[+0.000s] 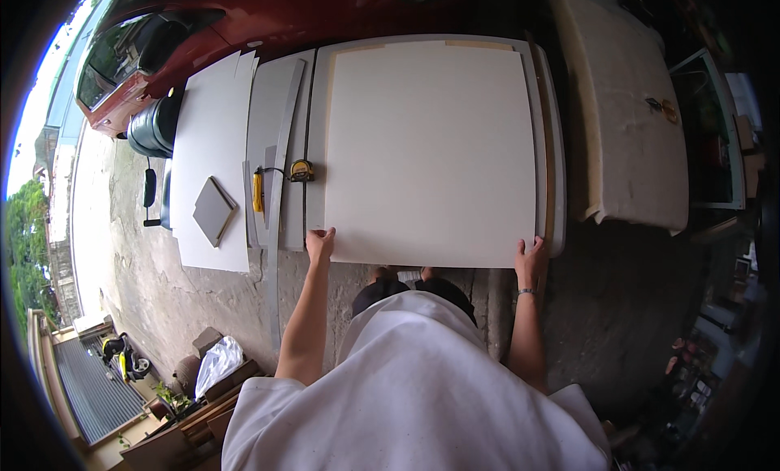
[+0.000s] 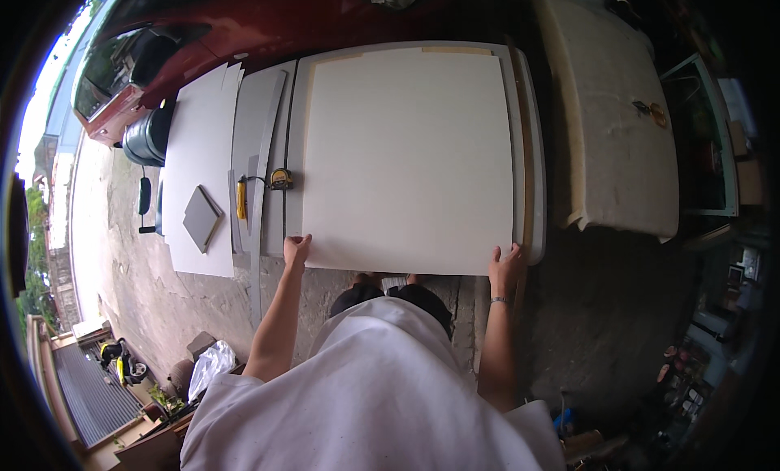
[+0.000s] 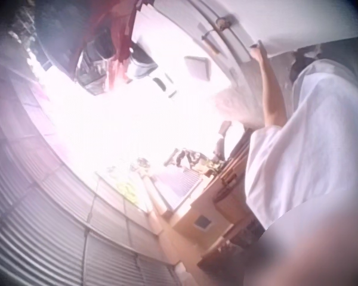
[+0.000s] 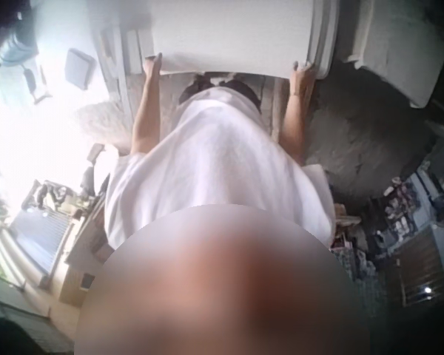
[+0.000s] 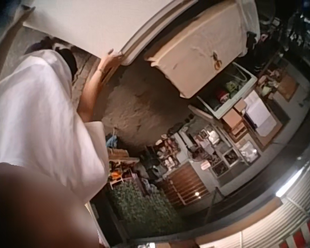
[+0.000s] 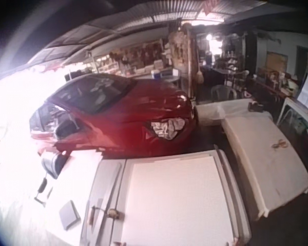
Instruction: The person measures a white board with a tape measure and marks points with a pencil. They then use a long wooden ruler to draw straight lines across the board. Finally, they flip the board to reveal a red side and continue marking.
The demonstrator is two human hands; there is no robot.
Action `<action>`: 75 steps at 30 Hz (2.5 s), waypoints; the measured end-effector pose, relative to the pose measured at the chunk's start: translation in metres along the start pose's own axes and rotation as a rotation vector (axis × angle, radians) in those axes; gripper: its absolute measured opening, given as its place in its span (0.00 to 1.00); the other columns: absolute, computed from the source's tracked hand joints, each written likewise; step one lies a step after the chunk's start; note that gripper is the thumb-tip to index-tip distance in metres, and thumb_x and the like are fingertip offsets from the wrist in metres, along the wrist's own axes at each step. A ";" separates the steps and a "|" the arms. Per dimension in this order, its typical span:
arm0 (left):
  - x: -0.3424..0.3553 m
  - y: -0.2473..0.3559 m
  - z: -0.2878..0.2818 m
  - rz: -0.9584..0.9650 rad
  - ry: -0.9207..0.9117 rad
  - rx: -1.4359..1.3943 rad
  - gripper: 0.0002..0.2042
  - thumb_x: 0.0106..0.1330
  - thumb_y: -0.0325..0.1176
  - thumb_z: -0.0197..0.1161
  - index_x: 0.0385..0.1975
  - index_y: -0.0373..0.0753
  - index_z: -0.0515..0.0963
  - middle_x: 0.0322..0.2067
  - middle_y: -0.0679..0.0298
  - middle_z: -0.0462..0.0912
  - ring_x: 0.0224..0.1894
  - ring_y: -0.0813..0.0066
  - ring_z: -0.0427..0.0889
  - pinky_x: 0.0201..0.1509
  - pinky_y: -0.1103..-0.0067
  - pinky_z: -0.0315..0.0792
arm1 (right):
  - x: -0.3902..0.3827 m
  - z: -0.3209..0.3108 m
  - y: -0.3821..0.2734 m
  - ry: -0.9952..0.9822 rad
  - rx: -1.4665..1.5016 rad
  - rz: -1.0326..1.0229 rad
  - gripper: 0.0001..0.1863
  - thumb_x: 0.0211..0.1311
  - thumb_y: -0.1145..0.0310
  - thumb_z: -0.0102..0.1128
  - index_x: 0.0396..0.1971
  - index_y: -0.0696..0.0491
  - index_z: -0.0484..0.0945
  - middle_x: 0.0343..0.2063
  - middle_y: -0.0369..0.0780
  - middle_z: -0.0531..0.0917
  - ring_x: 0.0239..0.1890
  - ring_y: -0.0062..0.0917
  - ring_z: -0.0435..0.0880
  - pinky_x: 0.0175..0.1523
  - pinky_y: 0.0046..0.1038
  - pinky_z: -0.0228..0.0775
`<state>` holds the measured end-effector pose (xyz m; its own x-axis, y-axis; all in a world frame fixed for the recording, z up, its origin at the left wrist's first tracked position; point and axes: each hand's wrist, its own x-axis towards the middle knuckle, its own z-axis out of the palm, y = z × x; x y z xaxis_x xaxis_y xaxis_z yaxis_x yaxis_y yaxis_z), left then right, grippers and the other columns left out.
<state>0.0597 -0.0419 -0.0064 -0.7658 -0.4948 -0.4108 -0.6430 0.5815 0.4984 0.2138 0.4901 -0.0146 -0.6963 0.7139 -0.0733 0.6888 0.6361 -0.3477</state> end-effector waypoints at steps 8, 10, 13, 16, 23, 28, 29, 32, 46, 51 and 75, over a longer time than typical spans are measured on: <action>-0.003 0.000 -0.045 0.174 -0.367 -0.448 0.08 0.67 0.28 0.67 0.41 0.32 0.78 0.34 0.61 0.84 0.33 0.74 0.82 0.37 0.77 0.76 | 0.029 -0.019 0.013 -0.140 0.212 0.117 0.16 0.72 0.61 0.61 0.46 0.58 0.71 0.36 0.48 0.81 0.38 0.43 0.80 0.49 0.38 0.72; -0.003 0.001 -0.054 0.191 -0.452 -0.597 0.07 0.69 0.24 0.62 0.44 0.32 0.78 0.34 0.62 0.84 0.35 0.75 0.82 0.38 0.77 0.75 | 0.032 -0.030 0.015 -0.103 0.468 0.027 0.13 0.73 0.65 0.59 0.48 0.57 0.71 0.35 0.44 0.81 0.37 0.35 0.80 0.48 0.35 0.72; 0.005 0.008 -0.071 0.292 -0.594 -0.639 0.12 0.71 0.19 0.55 0.50 0.33 0.80 0.38 0.63 0.85 0.38 0.77 0.83 0.42 0.79 0.77 | 0.034 -0.059 0.012 -0.238 0.589 0.052 0.11 0.74 0.73 0.56 0.52 0.55 0.70 0.36 0.35 0.79 0.39 0.18 0.75 0.47 0.24 0.69; 0.019 0.020 -0.100 0.502 -0.721 -0.461 0.20 0.67 0.14 0.53 0.54 0.38 0.83 0.44 0.65 0.87 0.39 0.79 0.84 0.46 0.81 0.77 | 0.049 -0.095 0.005 -0.408 0.705 0.049 0.08 0.72 0.76 0.56 0.48 0.54 0.75 0.36 0.30 0.78 0.38 0.11 0.72 0.46 0.15 0.63; 0.010 0.095 -0.162 0.820 -0.361 -0.216 0.13 0.58 0.17 0.67 0.42 0.38 0.89 0.35 0.65 0.88 0.41 0.75 0.84 0.47 0.78 0.78 | 0.089 -0.191 -0.013 -0.341 0.989 -0.081 0.11 0.69 0.73 0.51 0.41 0.55 0.84 0.34 0.30 0.83 0.36 0.13 0.78 0.43 0.18 0.71; 0.025 0.227 -0.227 1.395 0.037 -0.457 0.08 0.59 0.19 0.69 0.38 0.34 0.87 0.41 0.60 0.87 0.43 0.68 0.84 0.51 0.74 0.78 | 0.167 -0.296 -0.076 0.043 0.606 -0.560 0.18 0.73 0.57 0.59 0.49 0.56 0.82 0.48 0.36 0.83 0.52 0.20 0.79 0.60 0.27 0.70; 0.028 0.259 -0.249 1.370 0.029 -0.551 0.08 0.60 0.19 0.70 0.38 0.33 0.86 0.43 0.58 0.87 0.45 0.66 0.84 0.53 0.73 0.78 | 0.187 -0.321 -0.100 0.088 0.642 -0.496 0.17 0.74 0.58 0.59 0.50 0.57 0.82 0.48 0.37 0.83 0.50 0.20 0.79 0.59 0.27 0.69; 0.020 0.364 -0.317 1.444 0.443 -0.416 0.09 0.70 0.23 0.63 0.47 0.32 0.80 0.43 0.61 0.85 0.44 0.70 0.84 0.55 0.76 0.76 | 0.227 -0.412 -0.179 0.272 1.116 -0.573 0.19 0.71 0.63 0.66 0.54 0.58 0.78 0.46 0.39 0.82 0.46 0.25 0.84 0.55 0.31 0.76; 0.004 0.519 -0.409 1.433 -0.088 -1.330 0.09 0.77 0.35 0.60 0.44 0.35 0.79 0.34 0.69 0.82 0.34 0.86 0.77 0.39 0.84 0.71 | 0.171 -0.673 -0.333 0.622 0.672 -0.656 0.18 0.71 0.55 0.62 0.44 0.56 0.83 0.27 0.31 0.77 0.30 0.18 0.72 0.42 0.23 0.68; 0.082 0.501 -0.323 1.133 -0.144 -1.282 0.09 0.76 0.35 0.62 0.42 0.35 0.80 0.35 0.68 0.82 0.35 0.84 0.78 0.42 0.82 0.73 | 0.183 -0.606 -0.358 0.362 0.902 -0.847 0.11 0.78 0.69 0.50 0.49 0.63 0.73 0.35 0.49 0.86 0.29 0.33 0.88 0.29 0.30 0.78; -0.046 0.016 0.081 -0.346 0.001 -1.382 0.09 0.81 0.41 0.51 0.47 0.44 0.71 0.36 0.71 0.76 0.30 0.77 0.71 0.43 0.75 0.76 | -0.020 -0.012 0.126 -0.222 0.342 0.065 0.30 0.57 0.48 0.77 0.41 0.60 0.78 0.28 0.39 0.83 0.27 0.28 0.83 0.32 0.31 0.73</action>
<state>0.0840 0.0421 -0.0419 -0.5736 -0.4804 -0.6635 -0.2697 -0.6540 0.7067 0.3167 0.5590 -0.0459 -0.7057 0.6455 -0.2921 0.6523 0.4311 -0.6235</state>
